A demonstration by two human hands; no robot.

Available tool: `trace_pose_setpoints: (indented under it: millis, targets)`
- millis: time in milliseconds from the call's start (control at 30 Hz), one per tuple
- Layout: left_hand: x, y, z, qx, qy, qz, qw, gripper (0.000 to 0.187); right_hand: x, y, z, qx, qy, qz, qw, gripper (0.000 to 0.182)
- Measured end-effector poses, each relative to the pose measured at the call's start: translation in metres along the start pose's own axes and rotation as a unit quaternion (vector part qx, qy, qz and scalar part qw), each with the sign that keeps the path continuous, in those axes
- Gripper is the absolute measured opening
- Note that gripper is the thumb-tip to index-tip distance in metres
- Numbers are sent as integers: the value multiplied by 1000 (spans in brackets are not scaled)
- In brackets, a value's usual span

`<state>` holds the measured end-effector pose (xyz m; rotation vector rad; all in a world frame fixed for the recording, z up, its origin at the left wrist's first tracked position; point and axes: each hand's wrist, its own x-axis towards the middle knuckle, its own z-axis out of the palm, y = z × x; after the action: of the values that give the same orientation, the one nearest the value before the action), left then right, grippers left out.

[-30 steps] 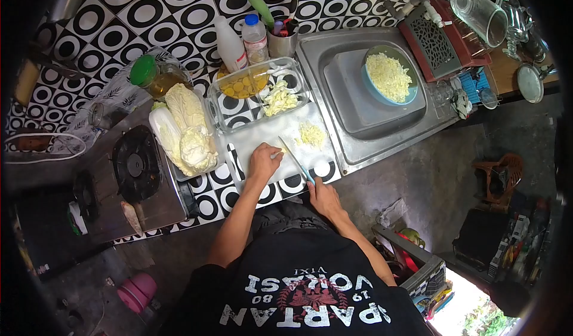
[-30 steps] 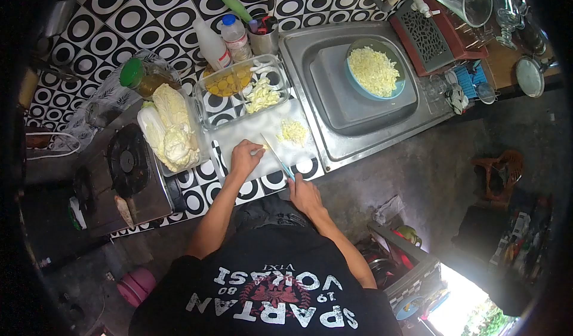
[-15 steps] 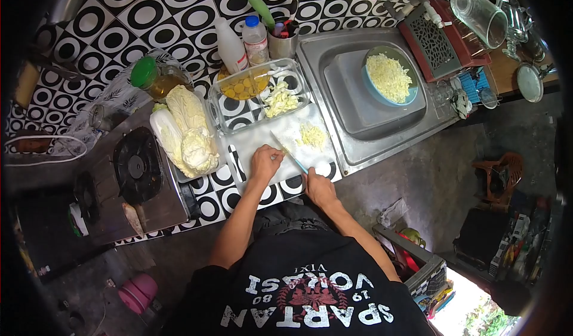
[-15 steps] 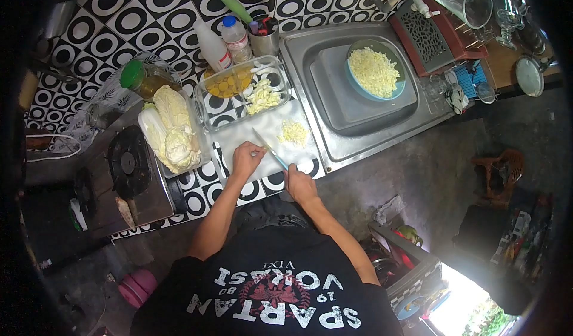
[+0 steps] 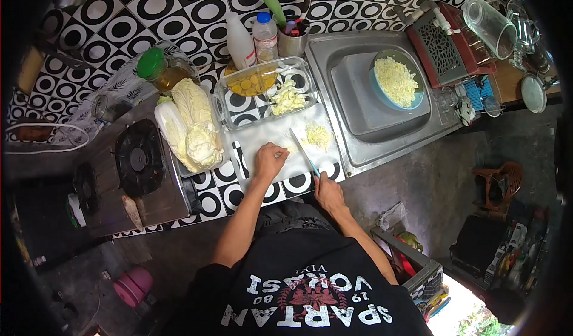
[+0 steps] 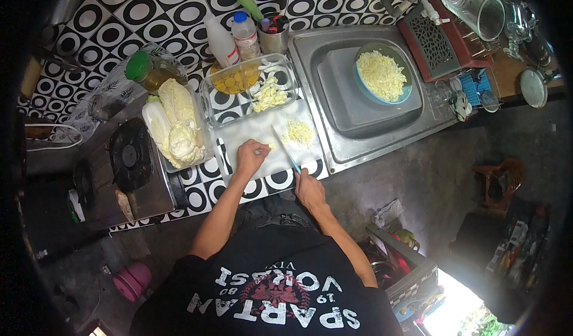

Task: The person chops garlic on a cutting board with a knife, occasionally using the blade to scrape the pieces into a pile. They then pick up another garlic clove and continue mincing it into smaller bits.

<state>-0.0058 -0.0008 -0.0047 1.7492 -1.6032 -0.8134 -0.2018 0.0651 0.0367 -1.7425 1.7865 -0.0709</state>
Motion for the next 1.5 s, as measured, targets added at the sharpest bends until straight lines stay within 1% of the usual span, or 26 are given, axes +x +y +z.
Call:
trace_pose_setpoints:
  millis: [67, 133, 200, 300, 533, 600, 700, 900, 1033, 1100, 1167, 1233, 1333, 1400, 1500]
  targets:
    - [0, 0, 0, 1, 0, 2, 1000, 9, -3, -1, -4, 26, -6, -1, 1000, 30]
    - [0, 0, 1, 2, 0, 3, 1000, 8, -5, -6, -6, 29, -15, -7, 999, 30]
    - [0, 0, 2, -13, -3, -15, 1000, 9, -5, -11, -4, 31, -29, -18, 999, 30]
    - [-6, -1, 2, -16, -3, -22, 1000, 9, -7, -17, -2, 31, -39, -12, 999, 29]
    - [-7, 2, -1, -26, 1, -17, 1000, 7, -2, -15, 0, 33, -41, -26, 998, 28]
    - [0, 4, 1, -39, -8, -44, 998, 7, 8, -15, 0, 25, -56, -8, 998, 30]
    - [1, 3, -1, -27, -5, -21, 999, 7, 16, -21, 4, 14, -47, -20, 999, 28]
    - [1, 2, -1, -25, -10, -24, 999, 7, 29, -36, 0, -12, -43, -27, 999, 27]
    - [1, 3, -2, -30, -3, -23, 999, 8, 24, -27, -3, -14, -54, -19, 998, 28]
    - [1, 4, -2, -27, -9, -41, 999, 8, 19, -20, -3, 4, -28, -20, 999, 28]
    - [2, 6, -4, -30, -9, -45, 998, 8, 16, -19, -4, 3, -35, -15, 999, 29]
    - [2, 5, -2, -34, -11, -47, 998, 8, 12, -26, -9, 30, -61, 9, 998, 30]
    - [2, 3, -1, -46, -11, -45, 998, 8, 9, -33, -11, 58, -44, -11, 997, 30]
    - [2, 1, 0, -45, -6, -32, 998, 8, 9, -33, -7, 57, -43, -8, 997, 30]
    - [2, 2, -1, -36, -11, -40, 999, 8, 10, -34, -2, 60, -43, -6, 997, 30]
